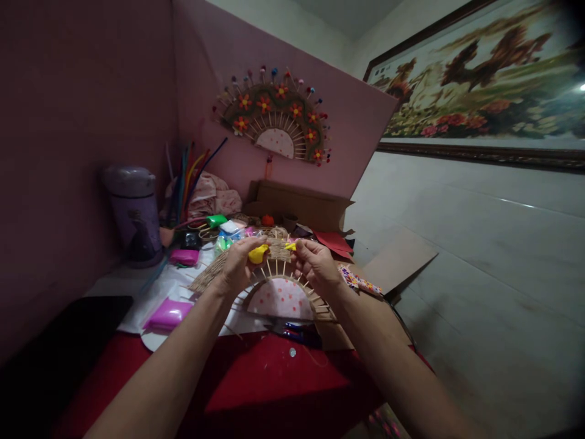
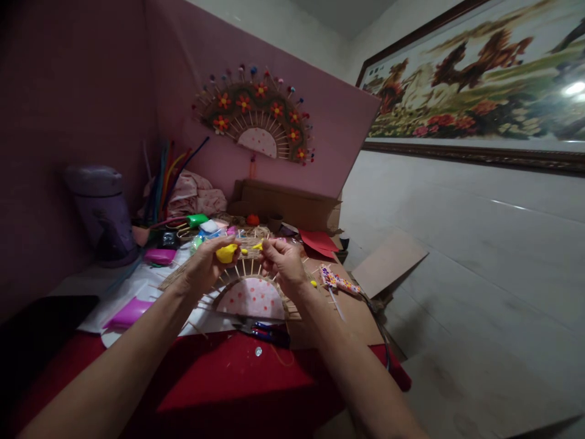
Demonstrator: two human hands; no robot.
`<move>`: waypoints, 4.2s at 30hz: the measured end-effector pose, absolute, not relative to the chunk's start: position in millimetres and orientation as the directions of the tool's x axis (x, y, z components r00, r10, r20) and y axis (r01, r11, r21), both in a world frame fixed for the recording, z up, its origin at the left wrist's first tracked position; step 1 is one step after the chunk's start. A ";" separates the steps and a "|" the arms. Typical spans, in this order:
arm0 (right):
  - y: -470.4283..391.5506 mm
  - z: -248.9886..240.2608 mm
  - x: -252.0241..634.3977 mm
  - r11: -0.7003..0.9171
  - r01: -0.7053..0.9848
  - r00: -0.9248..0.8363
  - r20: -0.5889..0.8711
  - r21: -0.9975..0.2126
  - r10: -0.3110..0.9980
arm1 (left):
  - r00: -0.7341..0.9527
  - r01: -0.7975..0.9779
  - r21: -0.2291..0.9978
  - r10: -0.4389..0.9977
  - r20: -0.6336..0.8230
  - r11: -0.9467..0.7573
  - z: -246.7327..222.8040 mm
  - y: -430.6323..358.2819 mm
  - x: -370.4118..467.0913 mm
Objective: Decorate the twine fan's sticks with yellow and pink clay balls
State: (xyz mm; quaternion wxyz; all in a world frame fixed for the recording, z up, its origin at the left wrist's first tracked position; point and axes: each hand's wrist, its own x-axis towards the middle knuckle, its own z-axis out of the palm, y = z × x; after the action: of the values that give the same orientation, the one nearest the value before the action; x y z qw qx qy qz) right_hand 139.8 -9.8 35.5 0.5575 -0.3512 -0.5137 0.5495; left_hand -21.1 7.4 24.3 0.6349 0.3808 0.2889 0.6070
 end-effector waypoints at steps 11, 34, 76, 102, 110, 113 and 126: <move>-16.4 28.9 121.9 0.277 -0.223 -0.015 0.288 -0.934 0.958 | 0.279 -0.353 0.929 0.935 0.218 -0.111 16.2 3.8 -12.4; -11.7 25.8 122.0 0.265 -0.221 0.013 0.269 -0.939 0.963 | 0.235 -0.668 0.735 0.971 0.053 0.121 18.8 7.2 -20.1; -12.5 28.1 124.2 0.673 0.227 -0.037 0.685 -0.704 0.728 | 0.489 -0.561 0.805 0.862 0.136 0.192 11.8 5.1 -16.8; -6.5 26.3 131.0 0.720 0.213 -0.103 0.718 -0.660 0.689 | 0.445 -0.515 0.836 0.893 0.072 0.189 8.4 6.5 -15.0; -5.7 24.9 129.7 0.735 0.190 -0.102 0.732 -0.650 0.674 | 0.452 -0.504 0.845 0.888 0.081 0.178 6.4 6.9 -15.0; -5.4 26.1 129.9 0.725 0.194 -0.107 0.720 -0.661 0.686 | 0.446 -0.502 0.849 0.890 0.091 0.165 6.9 6.8 -15.4; -5.8 28.4 130.8 0.702 0.252 -0.138 0.694 -0.666 0.707 | 0.423 -0.504 0.853 0.900 0.107 0.136 10.3 4.0 -15.1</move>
State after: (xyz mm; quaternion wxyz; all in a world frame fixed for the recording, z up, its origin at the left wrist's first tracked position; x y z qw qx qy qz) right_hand 130.8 -5.8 28.4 0.5678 -0.3296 -0.7272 0.2004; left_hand -15.1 4.0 10.3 0.7194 0.4405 0.2244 0.4879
